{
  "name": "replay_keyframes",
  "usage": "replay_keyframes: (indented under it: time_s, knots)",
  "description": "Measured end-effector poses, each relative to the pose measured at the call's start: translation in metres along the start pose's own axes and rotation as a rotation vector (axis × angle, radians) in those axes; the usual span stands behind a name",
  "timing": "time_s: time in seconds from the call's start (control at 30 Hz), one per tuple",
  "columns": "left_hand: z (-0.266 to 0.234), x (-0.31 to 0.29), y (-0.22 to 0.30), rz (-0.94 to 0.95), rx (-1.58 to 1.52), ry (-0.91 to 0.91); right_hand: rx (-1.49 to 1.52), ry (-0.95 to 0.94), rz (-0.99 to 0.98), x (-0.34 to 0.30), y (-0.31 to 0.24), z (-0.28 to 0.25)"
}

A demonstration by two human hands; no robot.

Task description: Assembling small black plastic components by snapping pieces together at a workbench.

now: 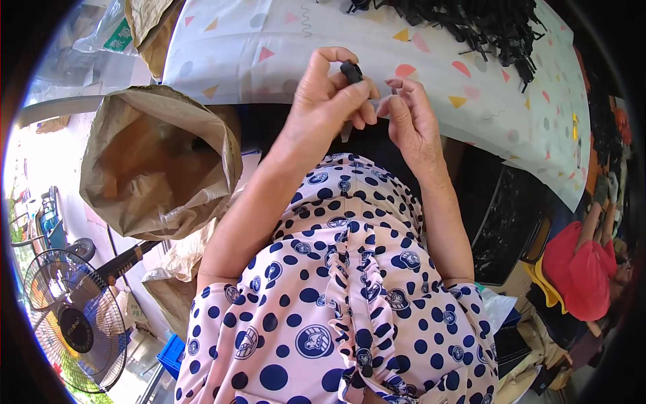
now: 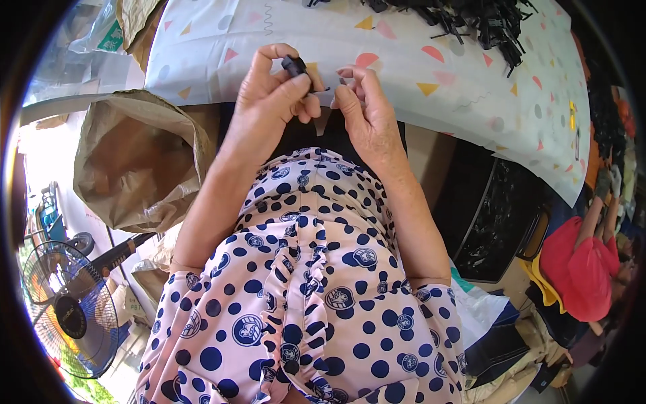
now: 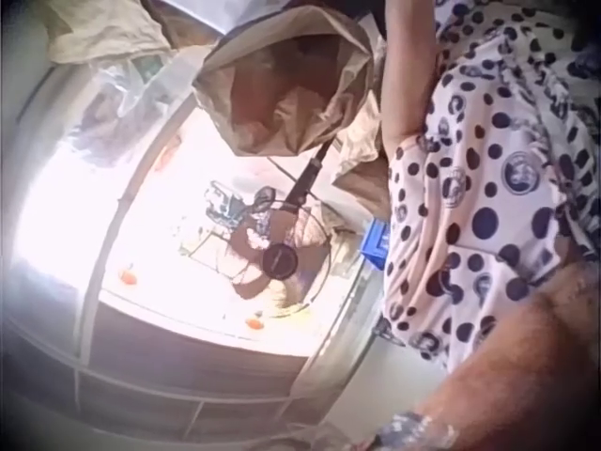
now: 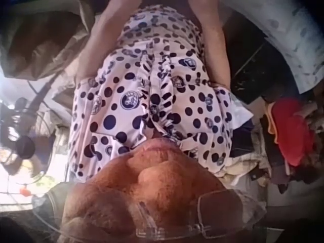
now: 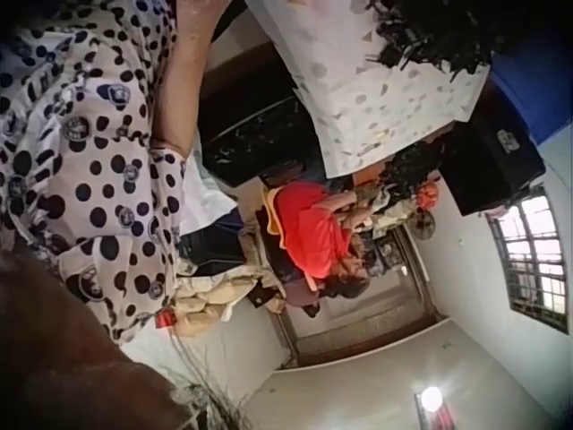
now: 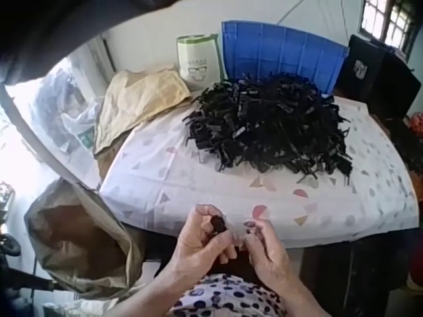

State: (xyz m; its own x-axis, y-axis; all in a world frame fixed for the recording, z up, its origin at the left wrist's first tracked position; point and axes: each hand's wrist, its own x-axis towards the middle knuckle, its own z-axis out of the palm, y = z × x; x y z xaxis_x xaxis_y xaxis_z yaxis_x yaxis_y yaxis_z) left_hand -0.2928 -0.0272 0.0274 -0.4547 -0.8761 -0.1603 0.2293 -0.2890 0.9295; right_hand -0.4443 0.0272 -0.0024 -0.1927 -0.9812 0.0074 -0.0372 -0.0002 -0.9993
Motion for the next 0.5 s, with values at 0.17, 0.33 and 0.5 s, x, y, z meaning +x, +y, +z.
replay_keyframes:
  time_s: [0.17,0.33,0.5]
  knots:
    - [-0.016,-0.002,-0.001,-0.182,-0.614,-0.088,0.185,-0.116,0.085,-0.001,-0.005,-0.001]
    - [-0.021,-0.008,-0.007,-0.211,-0.448,-0.122,0.29,-0.126,0.089,0.007,-0.008,-0.002]
    - [-0.023,-0.011,-0.005,-0.229,-0.362,-0.281,0.413,-0.296,0.259,0.015,-0.017,0.002]
